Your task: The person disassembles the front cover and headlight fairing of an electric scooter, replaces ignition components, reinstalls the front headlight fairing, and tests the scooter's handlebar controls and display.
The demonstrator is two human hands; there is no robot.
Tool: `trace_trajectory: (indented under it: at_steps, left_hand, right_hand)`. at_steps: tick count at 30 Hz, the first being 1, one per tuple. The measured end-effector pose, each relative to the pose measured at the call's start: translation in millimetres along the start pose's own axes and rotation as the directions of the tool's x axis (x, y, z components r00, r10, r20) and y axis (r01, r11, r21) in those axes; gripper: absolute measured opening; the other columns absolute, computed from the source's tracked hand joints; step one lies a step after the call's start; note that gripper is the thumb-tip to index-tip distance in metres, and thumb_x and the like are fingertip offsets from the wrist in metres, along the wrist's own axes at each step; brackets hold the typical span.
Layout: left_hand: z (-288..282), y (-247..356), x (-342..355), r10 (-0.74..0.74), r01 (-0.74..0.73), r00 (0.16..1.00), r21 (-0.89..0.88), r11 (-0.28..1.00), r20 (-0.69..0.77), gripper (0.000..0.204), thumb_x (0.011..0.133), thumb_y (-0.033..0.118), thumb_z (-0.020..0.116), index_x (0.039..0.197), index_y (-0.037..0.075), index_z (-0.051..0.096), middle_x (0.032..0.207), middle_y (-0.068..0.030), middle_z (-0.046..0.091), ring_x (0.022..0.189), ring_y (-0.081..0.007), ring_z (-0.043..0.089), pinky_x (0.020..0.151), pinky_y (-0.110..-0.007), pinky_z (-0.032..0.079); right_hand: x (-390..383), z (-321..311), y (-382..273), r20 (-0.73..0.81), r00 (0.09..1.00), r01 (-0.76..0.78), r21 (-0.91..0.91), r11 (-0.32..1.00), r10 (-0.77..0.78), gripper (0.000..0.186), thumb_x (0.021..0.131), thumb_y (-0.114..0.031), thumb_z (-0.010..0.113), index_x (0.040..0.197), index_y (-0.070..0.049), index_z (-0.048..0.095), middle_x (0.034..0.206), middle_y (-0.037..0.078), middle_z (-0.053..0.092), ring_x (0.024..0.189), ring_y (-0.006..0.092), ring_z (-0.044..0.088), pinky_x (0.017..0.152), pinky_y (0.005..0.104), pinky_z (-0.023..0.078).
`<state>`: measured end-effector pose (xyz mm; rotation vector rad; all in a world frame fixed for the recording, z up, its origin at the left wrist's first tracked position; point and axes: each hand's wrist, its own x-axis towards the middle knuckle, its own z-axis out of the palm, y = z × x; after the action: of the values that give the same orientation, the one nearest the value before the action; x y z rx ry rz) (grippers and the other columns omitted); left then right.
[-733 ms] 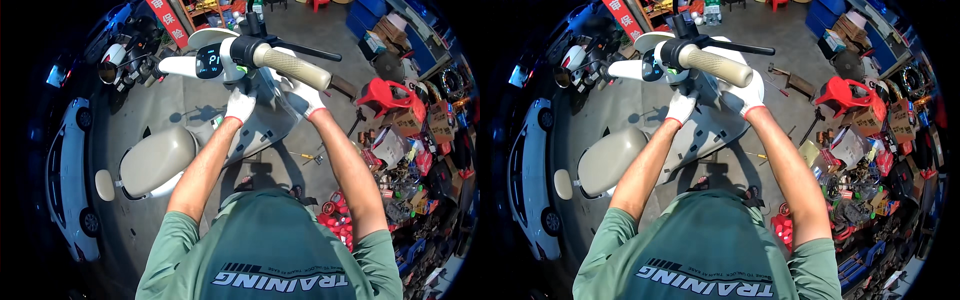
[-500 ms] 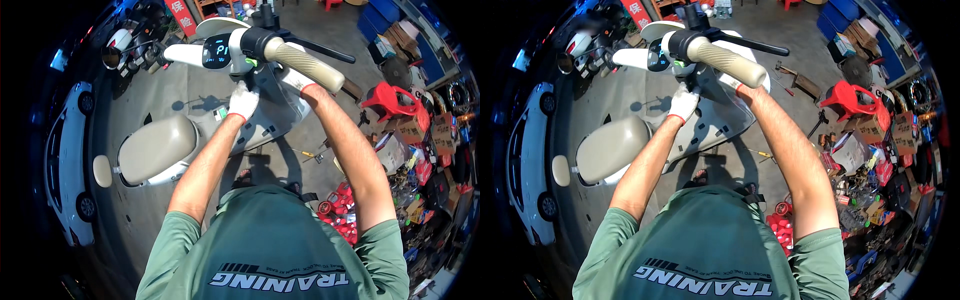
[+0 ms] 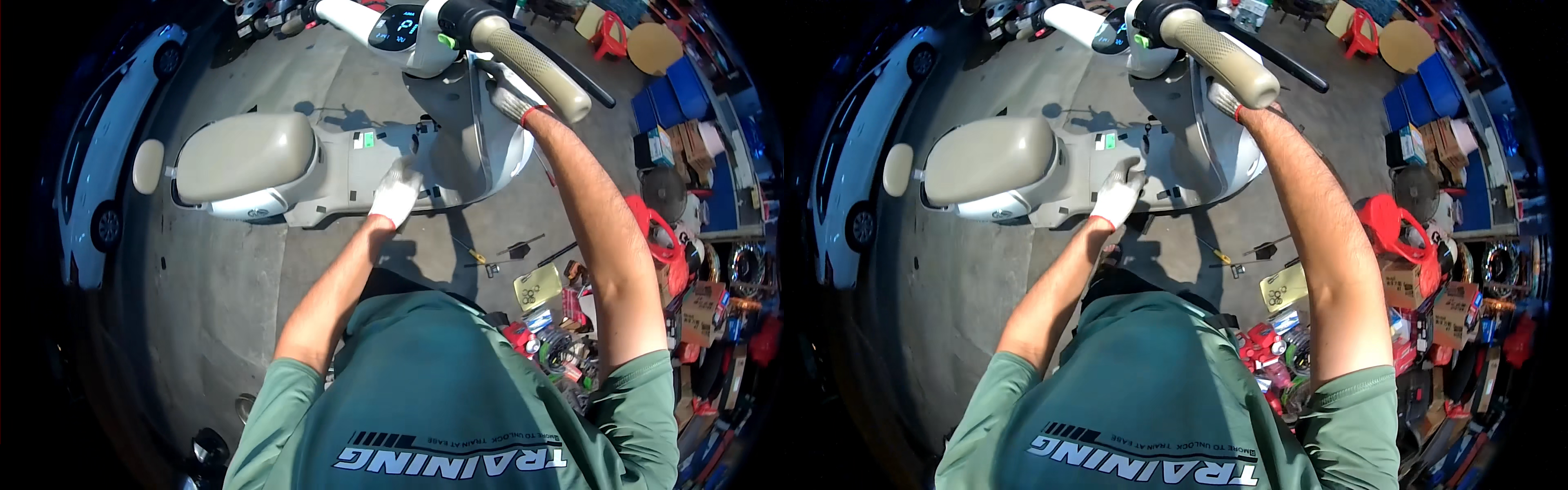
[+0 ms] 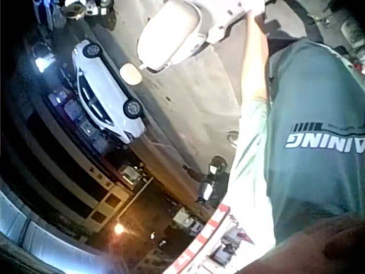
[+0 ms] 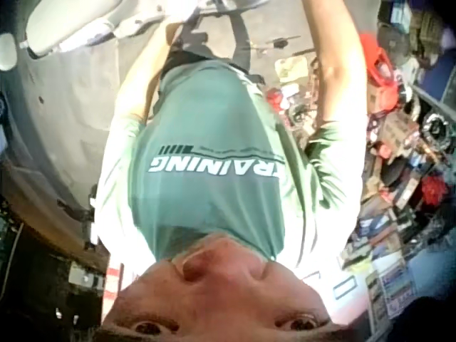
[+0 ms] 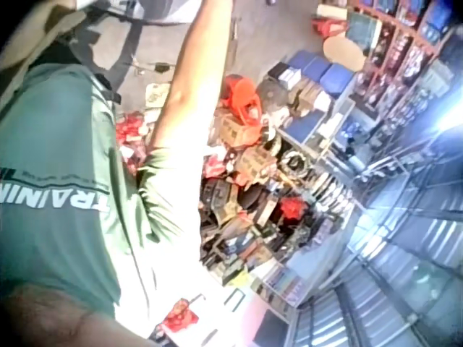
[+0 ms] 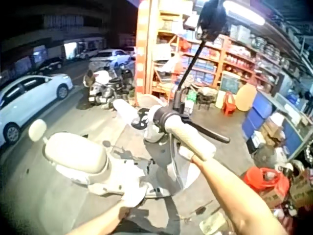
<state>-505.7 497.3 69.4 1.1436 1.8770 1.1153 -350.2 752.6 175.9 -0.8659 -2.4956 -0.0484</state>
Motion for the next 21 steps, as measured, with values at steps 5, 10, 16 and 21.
trace_trajectory:
  at_steps: [5,10,16,21]
  left_hand:
    - [17.0,-58.1,-63.0,-0.044,0.049,0.996,0.055,0.997,-0.083,0.048,0.088,0.031,0.054,0.123,-0.001,0.055,0.118,-0.0262,0.06,0.115,-0.0365,0.056,0.097,-0.042,0.044]
    - [42.4,-146.6,-115.8,-0.233,0.233,0.971,-0.01,0.972,-0.055,0.038,0.09,0.022,0.052,0.121,-0.001,0.057,0.089,-0.0121,0.068,0.075,-0.0158,0.065,0.069,-0.03,0.052]
    - [71.6,-104.6,-130.3,-0.413,0.411,0.91,-0.22,0.885,0.035,0.034,0.089,0.026,0.056,0.112,0.003,0.063,0.085,-0.0147,0.07,0.077,-0.0239,0.068,0.069,-0.035,0.051]
    - [110.1,-174.5,-132.2,-0.256,0.235,0.959,-0.162,0.958,-0.123,0.031,0.089,0.023,0.056,0.112,0.004,0.063,0.088,-0.0177,0.068,0.075,-0.0264,0.067,0.069,-0.036,0.051]
  right_hand:
    - [0.4,-8.6,-5.7,-0.068,0.993,0.087,-0.147,0.985,-0.097,0.045,0.081,-0.005,0.051,0.122,-0.018,0.066,0.102,0.017,0.065,0.095,0.0323,0.062,0.084,0.0426,0.048]
    - [10.6,-43.0,-50.6,0.13,0.981,0.158,-0.14,0.977,-0.14,0.037,0.081,-0.01,0.055,0.114,-0.019,0.07,0.095,0.019,0.063,0.096,0.0349,0.06,0.086,0.0428,0.047]
    - [7.3,-49.9,-31.1,0.227,0.974,0.046,-0.126,0.991,-0.016,0.032,0.083,-0.014,0.059,0.112,-0.021,0.067,0.102,0.018,0.06,0.101,0.0351,0.058,0.09,0.0417,0.046]
    - [26.6,-27.9,-28.5,0.234,0.971,0.069,-0.121,0.99,-0.039,0.032,0.082,-0.015,0.061,0.113,-0.021,0.066,0.103,0.018,0.06,0.099,0.0352,0.06,0.088,0.0421,0.048]
